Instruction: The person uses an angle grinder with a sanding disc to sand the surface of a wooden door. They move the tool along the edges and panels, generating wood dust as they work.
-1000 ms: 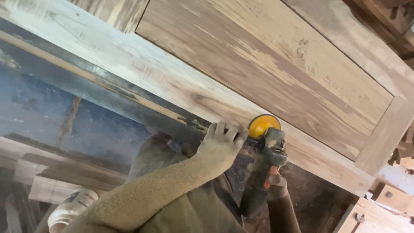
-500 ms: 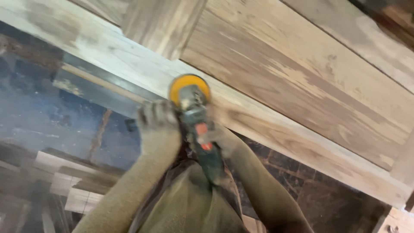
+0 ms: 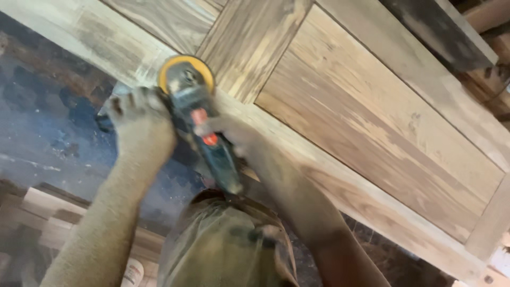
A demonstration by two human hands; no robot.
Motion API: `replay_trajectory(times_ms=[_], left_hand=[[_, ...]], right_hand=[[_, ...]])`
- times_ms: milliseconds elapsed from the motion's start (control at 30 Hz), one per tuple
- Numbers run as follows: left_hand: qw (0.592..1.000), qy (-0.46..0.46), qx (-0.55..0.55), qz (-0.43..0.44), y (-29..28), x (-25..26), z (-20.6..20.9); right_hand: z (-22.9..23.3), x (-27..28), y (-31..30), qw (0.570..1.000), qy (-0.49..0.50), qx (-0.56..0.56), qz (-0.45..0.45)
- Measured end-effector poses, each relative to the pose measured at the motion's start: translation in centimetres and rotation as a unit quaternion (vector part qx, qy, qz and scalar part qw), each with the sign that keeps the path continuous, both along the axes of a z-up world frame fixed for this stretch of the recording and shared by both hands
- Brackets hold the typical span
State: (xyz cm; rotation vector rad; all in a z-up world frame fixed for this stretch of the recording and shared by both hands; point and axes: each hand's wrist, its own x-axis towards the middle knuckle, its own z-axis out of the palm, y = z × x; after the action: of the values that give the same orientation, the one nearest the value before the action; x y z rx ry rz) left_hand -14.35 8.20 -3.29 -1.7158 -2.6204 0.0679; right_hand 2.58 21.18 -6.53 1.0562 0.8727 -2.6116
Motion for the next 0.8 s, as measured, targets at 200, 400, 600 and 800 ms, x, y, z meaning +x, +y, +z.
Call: replay_trajectory(times_ms=[200,400,600,800], left_hand=[[0.998,-0.006,0.056,-0.010,-1.0,6.5,2.1],[0.995,-0.037,0.092,0.010,-1.1,10.1,4.4],[0.995,-0.057,0.079,0.014,-1.1,12.2,4.9],[0.994,-0.072,0.081,0.018,-1.3,15.2,4.9]], right_hand=[[1.3,7.2,-0.8,0.997,-0.072,-0.025,0.009],[3.7,10.6,-1.4,0.999,-0.044,-0.001,-0.015],[3.9,12.8,-1.3,0.999,-0.022,-0.026,-0.014],[2.7,16.3,-1.2,0.999,-0.040,-0.018,0.017]])
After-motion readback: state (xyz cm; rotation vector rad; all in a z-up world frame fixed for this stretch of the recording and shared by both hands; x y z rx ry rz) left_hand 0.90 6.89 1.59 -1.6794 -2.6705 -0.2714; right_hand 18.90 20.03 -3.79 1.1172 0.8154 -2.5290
